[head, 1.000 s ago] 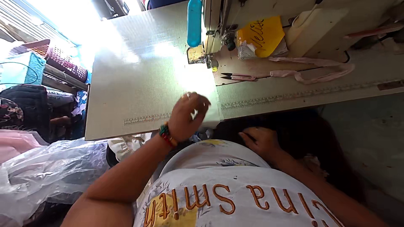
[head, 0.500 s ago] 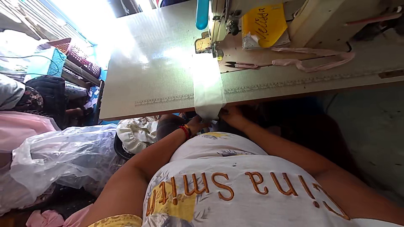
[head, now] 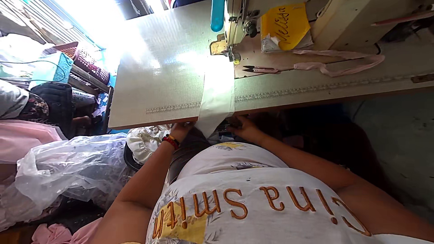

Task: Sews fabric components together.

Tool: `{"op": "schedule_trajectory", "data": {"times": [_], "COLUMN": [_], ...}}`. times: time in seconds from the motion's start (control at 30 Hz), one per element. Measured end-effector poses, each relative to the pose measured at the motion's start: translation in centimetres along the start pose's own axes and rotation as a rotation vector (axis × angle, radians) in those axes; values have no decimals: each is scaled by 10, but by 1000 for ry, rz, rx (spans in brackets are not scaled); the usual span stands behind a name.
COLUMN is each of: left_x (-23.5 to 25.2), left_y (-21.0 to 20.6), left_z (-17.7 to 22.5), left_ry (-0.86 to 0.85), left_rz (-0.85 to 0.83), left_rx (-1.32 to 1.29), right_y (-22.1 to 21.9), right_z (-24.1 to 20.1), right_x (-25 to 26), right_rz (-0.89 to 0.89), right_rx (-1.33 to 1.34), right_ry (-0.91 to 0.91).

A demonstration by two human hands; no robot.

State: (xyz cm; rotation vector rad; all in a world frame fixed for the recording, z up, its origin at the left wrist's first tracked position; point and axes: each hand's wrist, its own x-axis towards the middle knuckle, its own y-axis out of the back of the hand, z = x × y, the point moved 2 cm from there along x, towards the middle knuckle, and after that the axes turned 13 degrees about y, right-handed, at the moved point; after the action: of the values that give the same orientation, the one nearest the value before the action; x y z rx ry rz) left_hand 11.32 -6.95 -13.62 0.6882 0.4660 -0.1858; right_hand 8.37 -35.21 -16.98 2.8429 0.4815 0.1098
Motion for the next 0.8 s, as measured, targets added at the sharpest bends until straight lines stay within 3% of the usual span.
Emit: {"op": "schedule_trajectory", "data": {"times": [0.13,0.2,0.33,0.5,0.6,0.7,0.8], "left_x": [0,-1,-13,-1,-4,-6,-5], "left_y": [-28,-46,-75,-91,-93,-86,-84], "left_z": [1,4,31,38,54,63,58], "left_ry": [50,127,221,263,102,-174,-238], "left_rz": [51,-2,-433,-414,-349,-179,-172], "left_rx": [322,292,200,12,-31,66,57], "right_y": [-2,1,6,2,-2,-3,3], "right_z": [-6,-7,-4,-14,-12,-12,-7], "right_x": [7,6,-1,-4,-2,-4,-8], "right_rz": [88,162,269,147,126,110,168], "right_rx": [-50,-116,-47,9,-35,-54,-67], "right_ry": [15,-10,-9,51,177,228,241]}}
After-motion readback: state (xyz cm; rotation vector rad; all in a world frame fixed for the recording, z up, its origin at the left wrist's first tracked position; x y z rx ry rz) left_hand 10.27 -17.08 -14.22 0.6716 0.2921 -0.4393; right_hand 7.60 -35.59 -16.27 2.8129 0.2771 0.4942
